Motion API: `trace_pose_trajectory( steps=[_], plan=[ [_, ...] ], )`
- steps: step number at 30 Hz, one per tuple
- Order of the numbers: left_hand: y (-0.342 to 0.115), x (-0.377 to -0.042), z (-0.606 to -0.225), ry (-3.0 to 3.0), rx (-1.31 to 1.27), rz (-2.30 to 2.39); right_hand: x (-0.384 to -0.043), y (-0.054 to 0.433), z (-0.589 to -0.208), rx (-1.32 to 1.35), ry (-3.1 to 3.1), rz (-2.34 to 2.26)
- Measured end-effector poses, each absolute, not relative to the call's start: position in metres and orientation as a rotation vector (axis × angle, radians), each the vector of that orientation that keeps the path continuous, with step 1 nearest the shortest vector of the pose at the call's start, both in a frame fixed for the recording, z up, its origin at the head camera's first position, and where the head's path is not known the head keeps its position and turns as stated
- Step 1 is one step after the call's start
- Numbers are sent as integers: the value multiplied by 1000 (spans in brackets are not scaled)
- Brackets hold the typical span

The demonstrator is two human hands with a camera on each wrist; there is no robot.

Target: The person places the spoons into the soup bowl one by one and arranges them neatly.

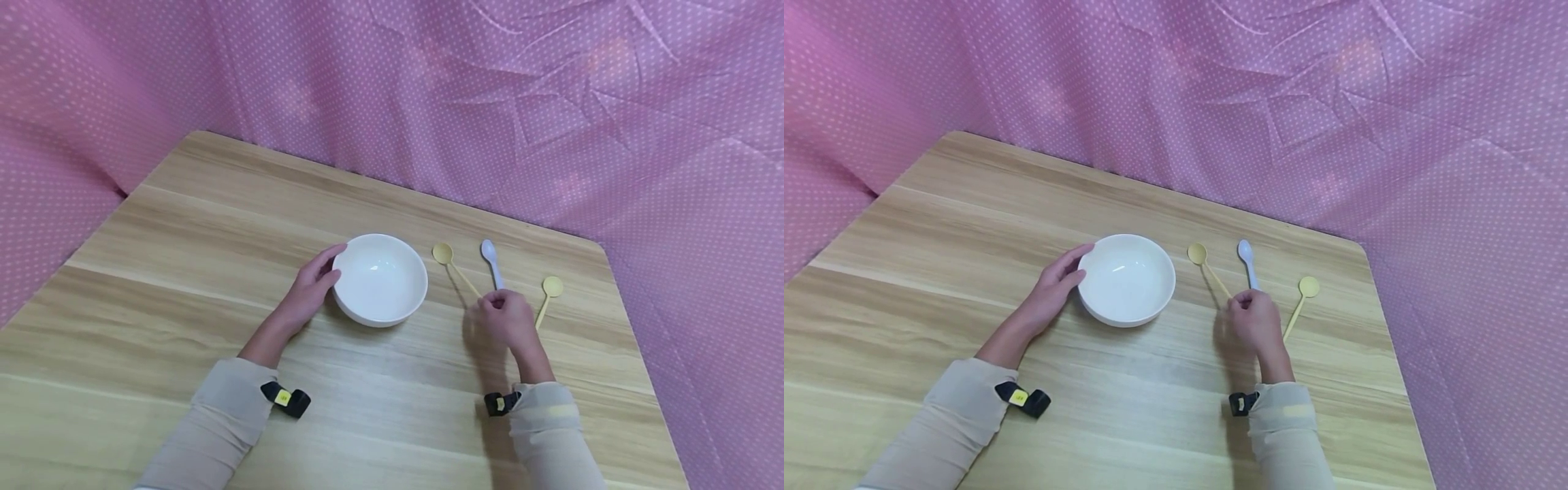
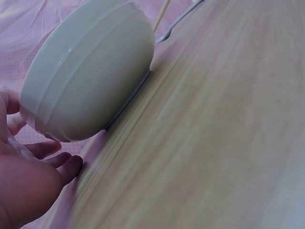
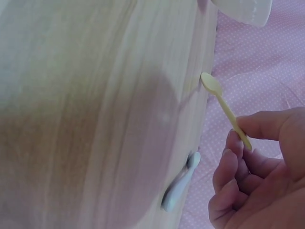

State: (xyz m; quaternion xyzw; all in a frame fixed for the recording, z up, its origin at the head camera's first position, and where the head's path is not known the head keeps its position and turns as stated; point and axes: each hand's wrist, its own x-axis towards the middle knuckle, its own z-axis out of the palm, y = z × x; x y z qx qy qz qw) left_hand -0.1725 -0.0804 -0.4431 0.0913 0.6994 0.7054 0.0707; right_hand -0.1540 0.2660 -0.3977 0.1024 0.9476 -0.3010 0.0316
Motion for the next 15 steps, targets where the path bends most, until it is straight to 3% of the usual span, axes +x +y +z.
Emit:
trace_pose_trajectory(
  steps=[15],
  plan=[
    [-82,-172,-444,2082,274,2137,-157,266,-394,425,3061,-1056]
  ],
)
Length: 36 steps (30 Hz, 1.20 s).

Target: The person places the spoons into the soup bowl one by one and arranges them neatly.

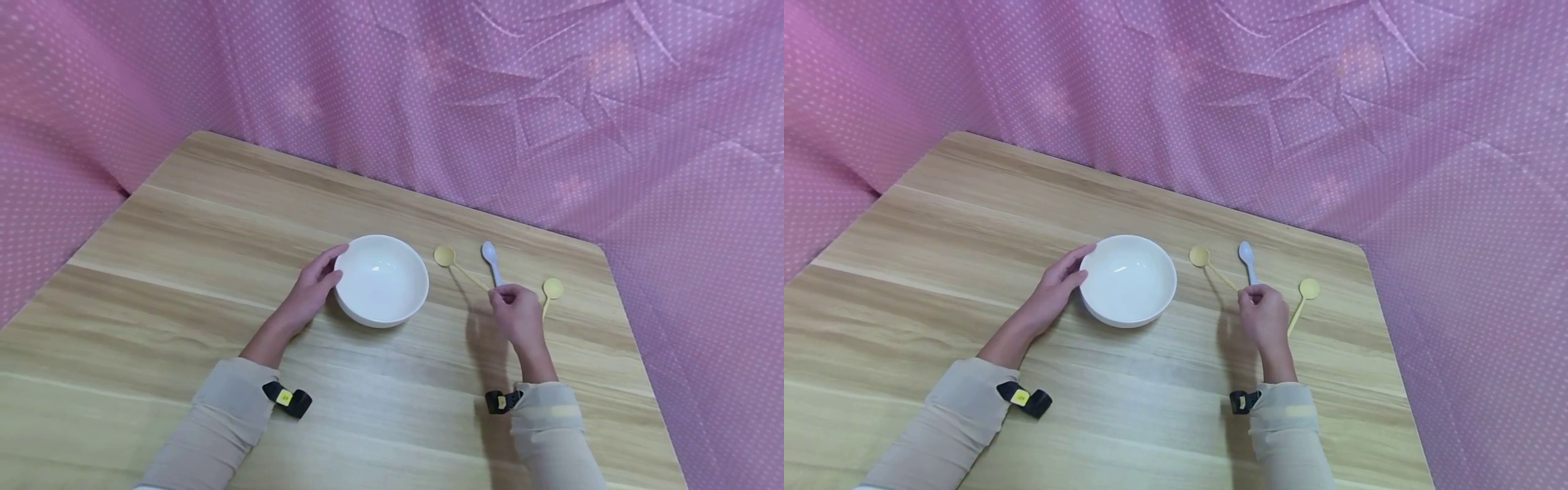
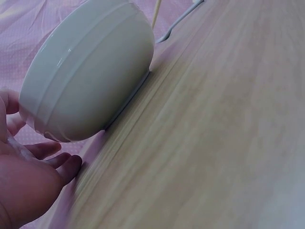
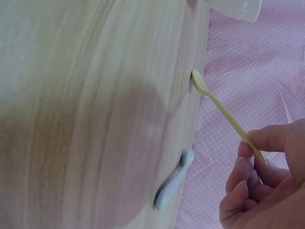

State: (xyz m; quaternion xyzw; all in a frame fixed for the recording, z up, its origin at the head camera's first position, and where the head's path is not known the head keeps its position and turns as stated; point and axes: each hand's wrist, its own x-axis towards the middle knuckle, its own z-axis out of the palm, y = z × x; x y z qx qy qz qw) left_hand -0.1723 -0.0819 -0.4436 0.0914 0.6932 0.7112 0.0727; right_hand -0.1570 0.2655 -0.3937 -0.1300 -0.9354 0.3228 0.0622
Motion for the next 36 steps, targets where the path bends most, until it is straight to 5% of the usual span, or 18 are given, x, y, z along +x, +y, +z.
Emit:
trace_pose_trajectory(
  steps=[36],
  plan=[
    [-83,-172,-445,2073,288,2132,-158,252,-382,-440,-2460,962]
  ],
)
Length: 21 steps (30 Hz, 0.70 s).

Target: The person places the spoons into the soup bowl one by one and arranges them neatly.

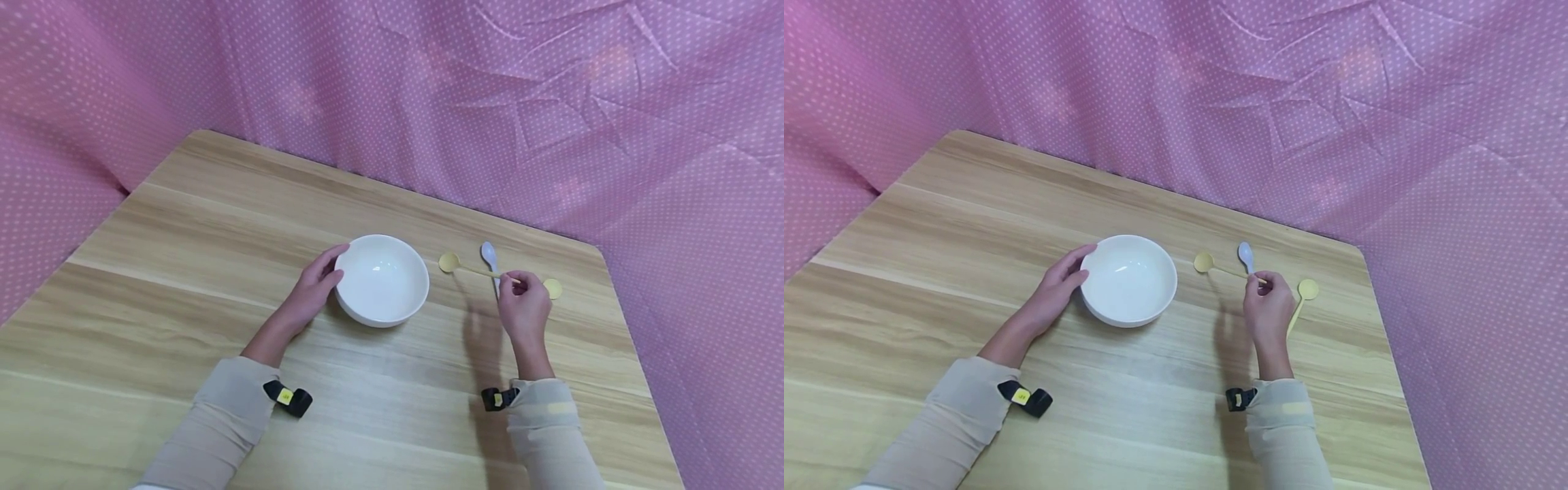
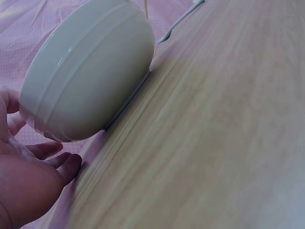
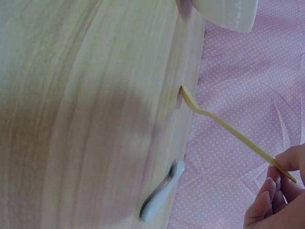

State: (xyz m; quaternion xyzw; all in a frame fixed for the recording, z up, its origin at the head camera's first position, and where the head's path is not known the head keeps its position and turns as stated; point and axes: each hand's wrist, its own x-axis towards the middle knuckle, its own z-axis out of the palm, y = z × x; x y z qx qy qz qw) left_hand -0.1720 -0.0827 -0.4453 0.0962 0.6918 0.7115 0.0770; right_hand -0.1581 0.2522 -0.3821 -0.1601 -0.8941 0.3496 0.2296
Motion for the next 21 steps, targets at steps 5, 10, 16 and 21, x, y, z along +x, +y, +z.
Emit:
trace_pose_trajectory(
  steps=[5,10,16,21],
  plan=[
    [-83,-172,-445,2071,288,2130,-159,252,-379,-426,-2410,978],
    [-82,-171,-444,2070,281,2133,-158,250,-376,-419,-2408,1000],
    [-82,-172,-445,2052,290,2141,-156,247,-372,-390,-2384,1031],
    [-82,-173,-445,2043,302,2141,-155,245,-369,-373,-2376,1043]
  ],
)
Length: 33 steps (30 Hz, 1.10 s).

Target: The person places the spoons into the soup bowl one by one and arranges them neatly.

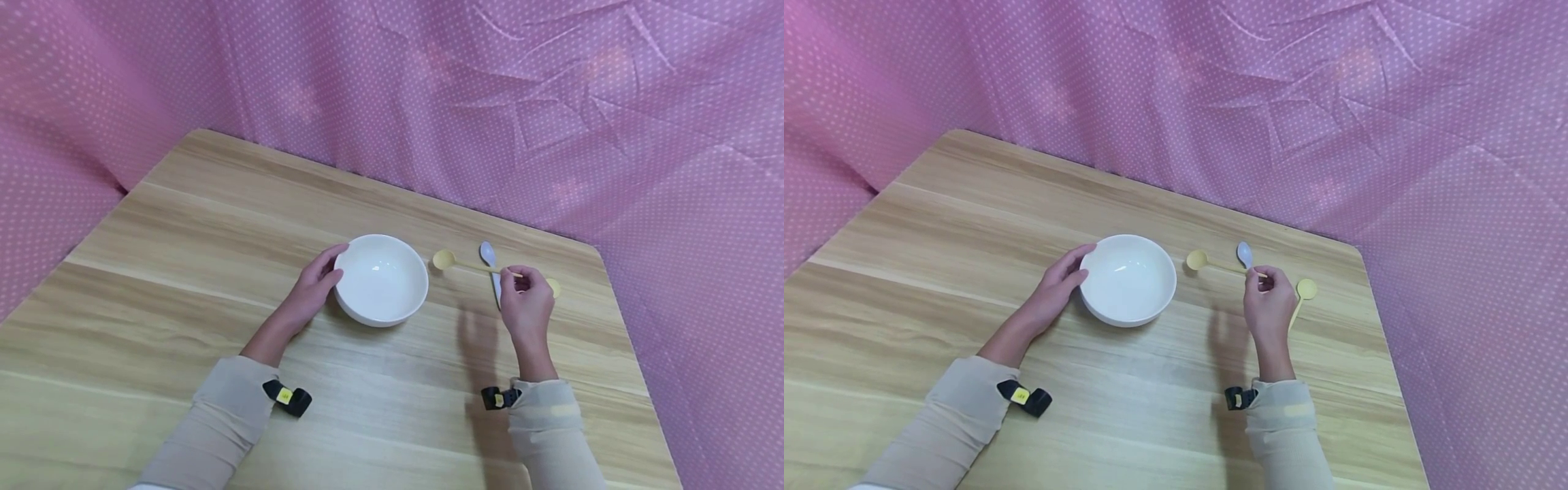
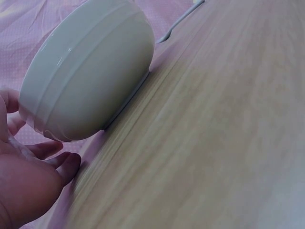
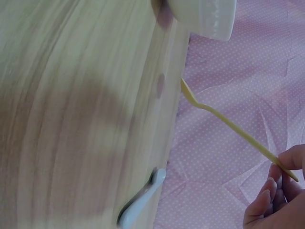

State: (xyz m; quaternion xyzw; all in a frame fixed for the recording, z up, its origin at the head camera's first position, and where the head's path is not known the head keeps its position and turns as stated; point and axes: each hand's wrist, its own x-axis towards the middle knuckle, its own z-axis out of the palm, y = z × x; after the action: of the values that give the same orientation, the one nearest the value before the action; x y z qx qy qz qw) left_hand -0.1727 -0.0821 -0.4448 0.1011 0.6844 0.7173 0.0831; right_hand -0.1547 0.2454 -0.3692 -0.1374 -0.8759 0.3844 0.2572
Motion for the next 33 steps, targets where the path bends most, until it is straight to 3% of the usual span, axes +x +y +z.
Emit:
trace_pose_trajectory(
  steps=[33],
  plan=[
    [-83,-173,-443,2050,290,2122,-137,232,-333,-285,-2224,1221]
  ],
)
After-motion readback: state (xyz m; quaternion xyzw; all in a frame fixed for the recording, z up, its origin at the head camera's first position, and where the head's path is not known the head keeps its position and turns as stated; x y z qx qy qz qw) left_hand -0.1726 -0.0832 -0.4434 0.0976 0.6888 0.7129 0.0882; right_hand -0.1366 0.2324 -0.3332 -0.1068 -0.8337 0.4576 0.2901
